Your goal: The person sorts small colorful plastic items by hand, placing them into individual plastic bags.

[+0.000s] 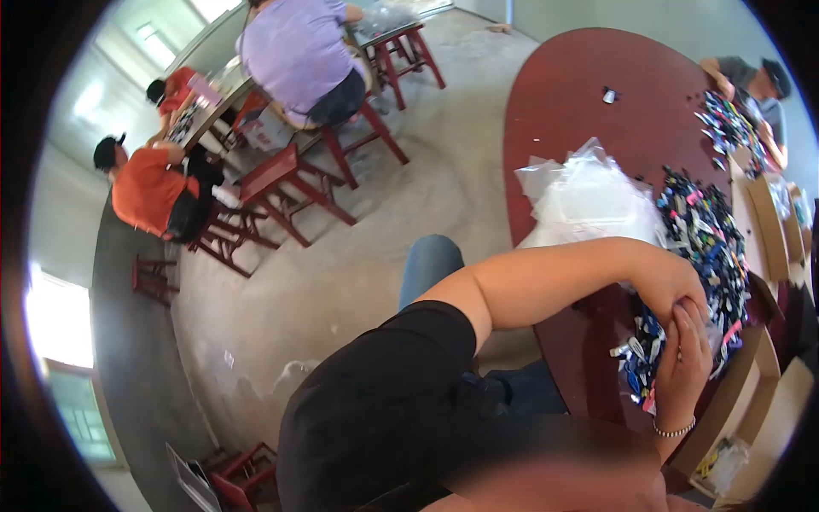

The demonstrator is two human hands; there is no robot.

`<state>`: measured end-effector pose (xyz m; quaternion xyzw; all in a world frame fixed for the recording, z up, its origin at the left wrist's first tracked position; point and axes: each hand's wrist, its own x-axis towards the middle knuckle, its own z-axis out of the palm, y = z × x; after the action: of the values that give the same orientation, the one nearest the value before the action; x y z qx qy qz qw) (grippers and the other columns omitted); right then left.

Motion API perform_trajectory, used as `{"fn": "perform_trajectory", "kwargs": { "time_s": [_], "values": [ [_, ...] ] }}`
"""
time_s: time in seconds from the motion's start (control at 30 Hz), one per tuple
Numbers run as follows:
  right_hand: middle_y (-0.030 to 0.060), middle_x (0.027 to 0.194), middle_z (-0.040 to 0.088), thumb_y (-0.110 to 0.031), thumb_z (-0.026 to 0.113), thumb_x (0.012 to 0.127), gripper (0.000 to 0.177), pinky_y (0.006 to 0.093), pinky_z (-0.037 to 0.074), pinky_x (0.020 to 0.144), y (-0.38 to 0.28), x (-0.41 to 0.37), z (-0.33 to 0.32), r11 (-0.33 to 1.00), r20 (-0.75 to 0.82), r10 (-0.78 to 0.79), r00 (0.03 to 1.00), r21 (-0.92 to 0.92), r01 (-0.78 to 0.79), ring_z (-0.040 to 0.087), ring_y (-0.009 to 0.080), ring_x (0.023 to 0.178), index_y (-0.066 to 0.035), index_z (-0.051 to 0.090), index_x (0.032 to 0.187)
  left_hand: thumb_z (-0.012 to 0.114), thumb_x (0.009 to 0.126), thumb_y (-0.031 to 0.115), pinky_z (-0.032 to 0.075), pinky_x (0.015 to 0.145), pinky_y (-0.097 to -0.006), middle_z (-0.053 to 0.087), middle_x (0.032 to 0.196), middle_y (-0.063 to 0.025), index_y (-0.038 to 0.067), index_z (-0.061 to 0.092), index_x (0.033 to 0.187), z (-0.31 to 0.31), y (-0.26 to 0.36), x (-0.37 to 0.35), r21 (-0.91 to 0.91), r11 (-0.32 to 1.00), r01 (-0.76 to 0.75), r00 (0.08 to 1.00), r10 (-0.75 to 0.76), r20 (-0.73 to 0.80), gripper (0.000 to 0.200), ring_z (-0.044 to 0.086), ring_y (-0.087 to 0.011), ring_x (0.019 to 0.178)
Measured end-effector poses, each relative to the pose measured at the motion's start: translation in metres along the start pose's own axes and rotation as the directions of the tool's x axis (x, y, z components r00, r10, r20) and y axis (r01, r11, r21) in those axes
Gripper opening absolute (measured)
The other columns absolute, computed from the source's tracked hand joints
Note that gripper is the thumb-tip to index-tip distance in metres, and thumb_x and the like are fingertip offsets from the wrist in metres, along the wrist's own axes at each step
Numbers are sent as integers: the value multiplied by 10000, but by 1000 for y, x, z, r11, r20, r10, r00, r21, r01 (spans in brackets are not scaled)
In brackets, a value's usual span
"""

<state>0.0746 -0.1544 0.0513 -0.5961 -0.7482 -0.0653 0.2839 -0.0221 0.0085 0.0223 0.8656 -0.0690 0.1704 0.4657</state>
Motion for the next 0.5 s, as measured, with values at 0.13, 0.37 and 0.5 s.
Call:
{"fn": "perform_trajectory", "kwargs": {
  "time_s": [0.13, 0.37, 0.5],
  "values": [
    [229, 1130, 616, 18, 539, 882, 233, 415, 451, 898, 8, -6, 2, 1000, 61, -4, 998, -13, 5, 592, 373, 1053, 42, 610, 1103, 744, 699, 176, 486, 742, -330, 693, 915, -100, 88, 653, 1085, 4, -12, 9, 17, 996, -83, 995, 82, 51, 406, 648, -220, 822],
    [249, 1091, 625, 19, 508, 907, 246, 417, 483, 842, 7, -4, 4, 1000, 75, -21, 997, -9, 22, 614, 401, 1009, 54, 590, 1136, 736, 720, 177, 460, 675, -322, 667, 778, -67, 64, 669, 928, 8, -20, 9, -16, 993, -118, 992, 119, 50, 246, 584, -168, 701],
    [235, 1083, 633, 21, 521, 900, 259, 421, 481, 841, 5, -3, 3, 999, 66, -18, 998, -36, 20, 619, 391, 997, 42, 580, 1152, 748, 708, 191, 476, 667, -315, 675, 788, -68, 76, 682, 942, 11, -26, 12, -2, 990, -140, 990, 140, 10, 268, 607, -160, 713]
  ]
}}
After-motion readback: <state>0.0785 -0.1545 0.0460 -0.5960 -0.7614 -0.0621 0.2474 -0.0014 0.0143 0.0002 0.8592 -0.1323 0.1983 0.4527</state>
